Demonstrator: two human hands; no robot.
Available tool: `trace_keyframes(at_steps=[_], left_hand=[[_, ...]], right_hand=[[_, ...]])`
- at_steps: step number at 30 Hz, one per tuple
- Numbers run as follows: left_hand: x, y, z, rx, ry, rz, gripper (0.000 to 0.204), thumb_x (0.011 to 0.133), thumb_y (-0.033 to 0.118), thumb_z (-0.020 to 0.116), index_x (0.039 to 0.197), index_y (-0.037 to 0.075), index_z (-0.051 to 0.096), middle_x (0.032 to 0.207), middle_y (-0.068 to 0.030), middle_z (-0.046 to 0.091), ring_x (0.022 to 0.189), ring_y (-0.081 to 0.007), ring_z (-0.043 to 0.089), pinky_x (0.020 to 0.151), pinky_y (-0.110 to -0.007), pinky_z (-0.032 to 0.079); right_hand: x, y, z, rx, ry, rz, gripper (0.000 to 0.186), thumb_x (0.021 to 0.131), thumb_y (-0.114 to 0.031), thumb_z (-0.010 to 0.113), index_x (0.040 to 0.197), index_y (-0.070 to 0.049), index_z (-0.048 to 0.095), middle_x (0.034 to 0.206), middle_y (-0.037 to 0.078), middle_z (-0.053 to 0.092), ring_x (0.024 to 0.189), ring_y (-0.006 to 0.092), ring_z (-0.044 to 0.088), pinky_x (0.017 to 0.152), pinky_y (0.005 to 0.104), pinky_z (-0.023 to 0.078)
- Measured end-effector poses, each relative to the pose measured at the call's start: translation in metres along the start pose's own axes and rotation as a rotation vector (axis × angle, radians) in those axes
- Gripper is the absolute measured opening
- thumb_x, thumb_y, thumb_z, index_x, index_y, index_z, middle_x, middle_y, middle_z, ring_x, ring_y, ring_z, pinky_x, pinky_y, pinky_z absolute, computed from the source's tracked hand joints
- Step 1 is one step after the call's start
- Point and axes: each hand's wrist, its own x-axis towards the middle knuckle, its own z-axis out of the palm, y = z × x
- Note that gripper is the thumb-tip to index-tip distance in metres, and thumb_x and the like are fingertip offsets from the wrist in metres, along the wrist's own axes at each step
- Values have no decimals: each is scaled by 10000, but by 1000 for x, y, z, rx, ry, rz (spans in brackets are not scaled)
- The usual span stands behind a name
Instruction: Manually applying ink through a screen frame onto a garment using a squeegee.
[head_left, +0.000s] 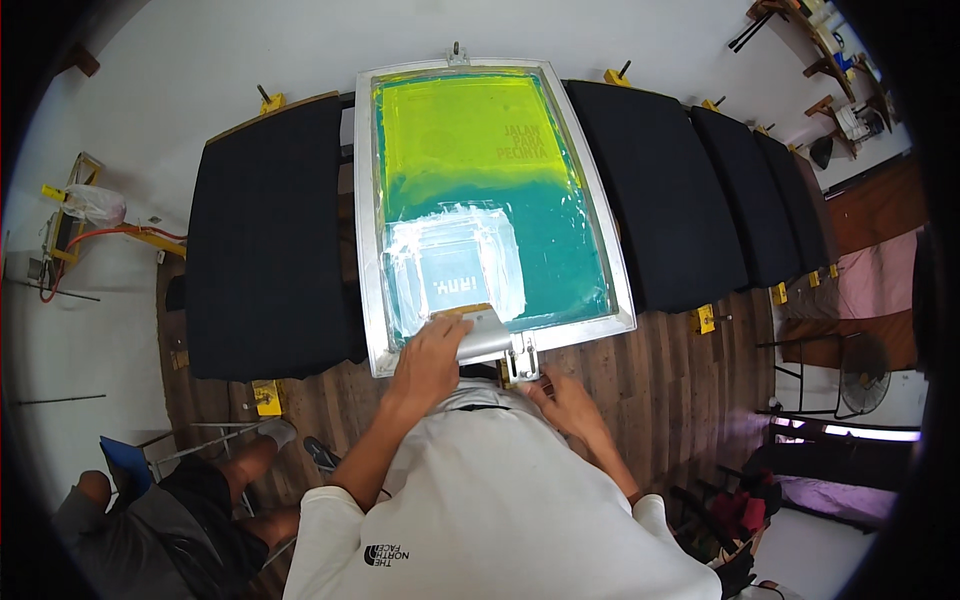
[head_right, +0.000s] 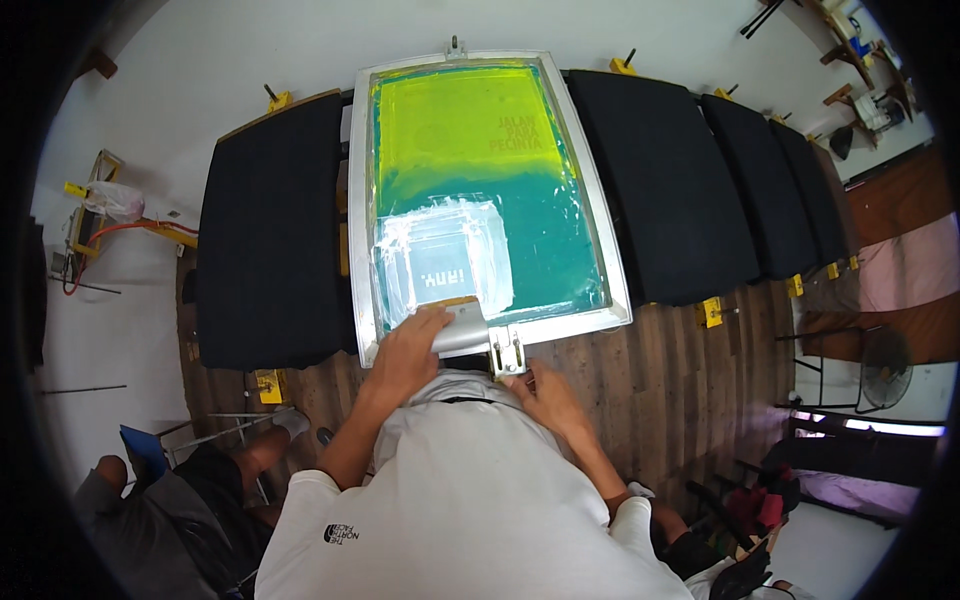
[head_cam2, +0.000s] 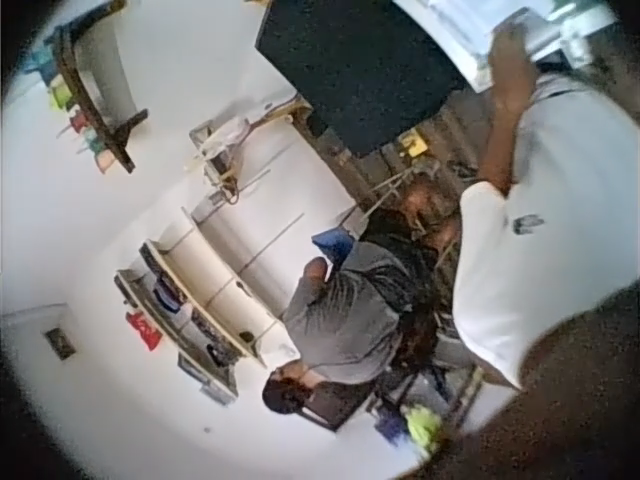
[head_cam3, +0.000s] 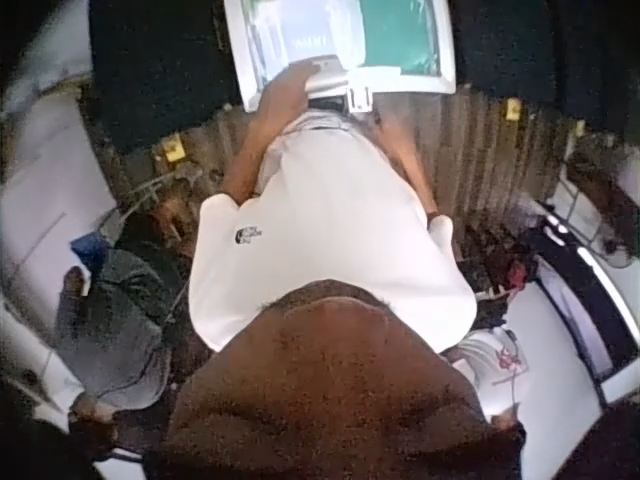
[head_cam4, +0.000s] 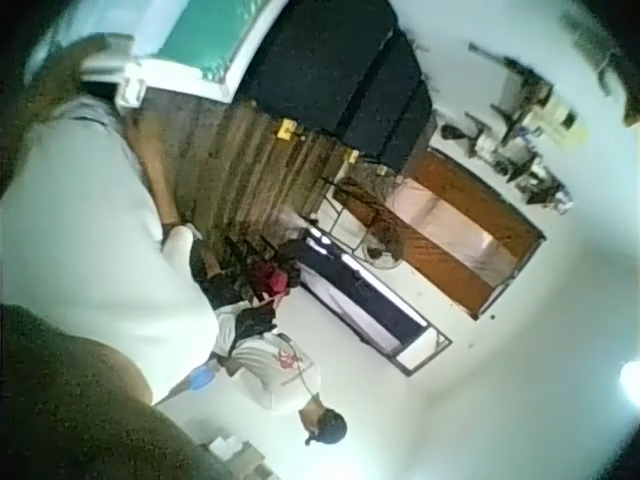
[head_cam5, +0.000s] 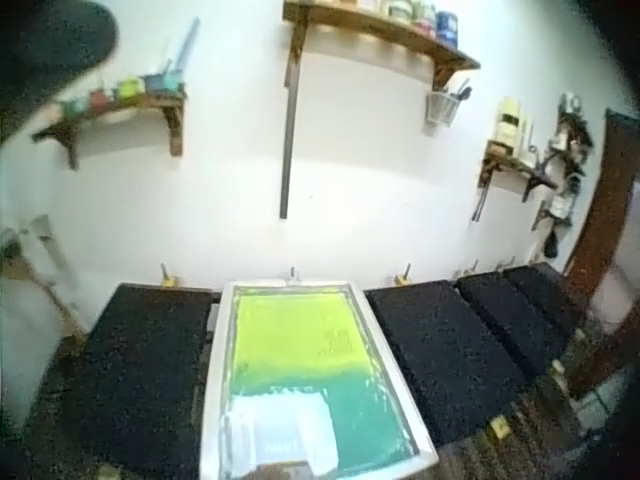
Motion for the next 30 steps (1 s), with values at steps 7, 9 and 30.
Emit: trace_keyframes(at_steps=[7, 9, 30], left_hand=[[32, -5, -18, 0, -107, -119, 464, 705, -141, 571, 1154, -42, 632, 1104, -265, 654, 1021, -420, 632, 912, -457, 500], [34, -6, -18, 53, -136, -139, 445, 710, -131, 592, 1141, -40, 654, 1034, -277, 667, 978, -414, 653, 879, -456, 523], [92, -45, -41, -245, -69, 33, 516, 677, -62, 585, 1175, 36, 672, 985, -254, 700, 952, -349, 691, 858, -349, 513]], right_hand=[[47, -124, -12, -638, 208, -890, 463, 696, -46, 747, 1139, -38, 611, 1140, 182, 589, 1058, 370, 575, 860, 431, 515], [84, -118, -2, -724, 12, -782, 465, 663, -40, 753, 1110, -35, 625, 1135, 188, 606, 1047, 371, 591, 852, 435, 522], [139, -160, 9, -1092, -19, -507, 316, 725, -154, 762, 1027, -76, 707, 1080, 196, 681, 1048, 412, 652, 798, 411, 577]])
